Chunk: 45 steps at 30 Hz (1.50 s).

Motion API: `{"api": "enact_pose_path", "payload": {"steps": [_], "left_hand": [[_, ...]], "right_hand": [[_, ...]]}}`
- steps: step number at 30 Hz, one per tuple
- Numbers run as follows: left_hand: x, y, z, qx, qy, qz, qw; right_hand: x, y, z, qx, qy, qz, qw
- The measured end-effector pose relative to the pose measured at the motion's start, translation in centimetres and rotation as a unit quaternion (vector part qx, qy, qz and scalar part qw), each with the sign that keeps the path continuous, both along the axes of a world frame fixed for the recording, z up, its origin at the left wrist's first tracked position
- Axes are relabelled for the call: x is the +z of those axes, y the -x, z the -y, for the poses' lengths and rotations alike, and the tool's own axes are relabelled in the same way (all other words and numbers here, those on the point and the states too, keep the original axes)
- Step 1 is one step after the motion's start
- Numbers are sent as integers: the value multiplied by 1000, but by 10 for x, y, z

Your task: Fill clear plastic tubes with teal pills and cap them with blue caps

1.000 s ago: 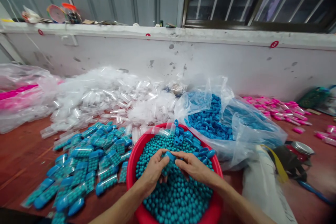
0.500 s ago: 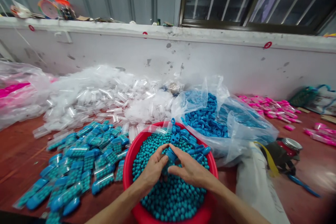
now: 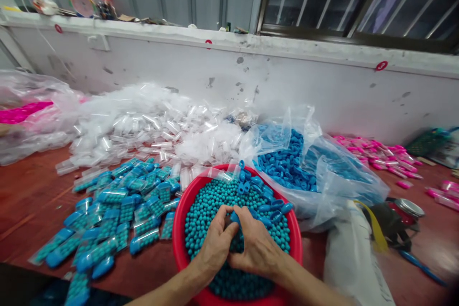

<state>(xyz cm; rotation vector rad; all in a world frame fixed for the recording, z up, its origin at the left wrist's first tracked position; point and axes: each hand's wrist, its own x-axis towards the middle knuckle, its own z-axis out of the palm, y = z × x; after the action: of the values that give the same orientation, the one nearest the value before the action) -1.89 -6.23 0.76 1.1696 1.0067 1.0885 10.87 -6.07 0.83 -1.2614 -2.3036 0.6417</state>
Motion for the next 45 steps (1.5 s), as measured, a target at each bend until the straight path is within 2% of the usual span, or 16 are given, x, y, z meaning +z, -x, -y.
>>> {"api": "enact_pose_path", "payload": {"steps": [5, 9, 12, 15, 17, 19, 21, 22, 24, 28, 31, 34, 37, 39, 42, 45], "left_hand": [[5, -9, -1, 24, 37, -7, 999], [8, -2, -9, -1, 47, -20, 999], [15, 29, -14, -47, 35, -62, 996], [28, 86, -16, 19, -40, -200, 979], [38, 125, -17, 109, -60, -378, 918], [46, 150, -19, 190, -68, -550, 811], [49, 155, -26, 233, -106, -651, 715], [49, 150, -32, 233, -137, -675, 686], [43, 131, -50, 192, -198, -691, 668], [19, 89, -97, 84, -243, -685, 682], [7, 76, -123, 13, -262, -664, 700], [3, 74, -128, 2, -272, -657, 703], [1, 77, -114, 2, -277, -648, 709], [-2, 81, -100, -14, -281, -597, 751], [-7, 86, -87, -32, -260, -462, 847], [-6, 84, -85, -21, -225, -418, 880]], "right_hand": [[-5, 0, -5, -8, 12, -15, 1000], [2, -2, -8, 8, 102, -70, 992], [5, -8, -8, 6, 163, -106, 981], [1, -17, -10, -5, 142, -111, 984], [-1, -22, -11, 8, 110, -84, 990], [-3, -26, -13, 24, 81, -54, 995], [-1, -26, -17, 29, 57, -23, 998], [0, -25, -20, 30, 43, -5, 999], [6, -17, -30, 25, 3, 44, 999], [16, 13, -67, -6, -152, 175, 973], [15, 38, -102, -29, -247, 236, 939], [9, 54, -124, -36, -263, 245, 932], [9, 54, -124, -17, -271, 243, 931], [12, 44, -115, 3, -278, 242, 930], [18, 19, -101, 19, -256, 227, 939], [19, -5, -90, 5, -163, 141, 977]]}}
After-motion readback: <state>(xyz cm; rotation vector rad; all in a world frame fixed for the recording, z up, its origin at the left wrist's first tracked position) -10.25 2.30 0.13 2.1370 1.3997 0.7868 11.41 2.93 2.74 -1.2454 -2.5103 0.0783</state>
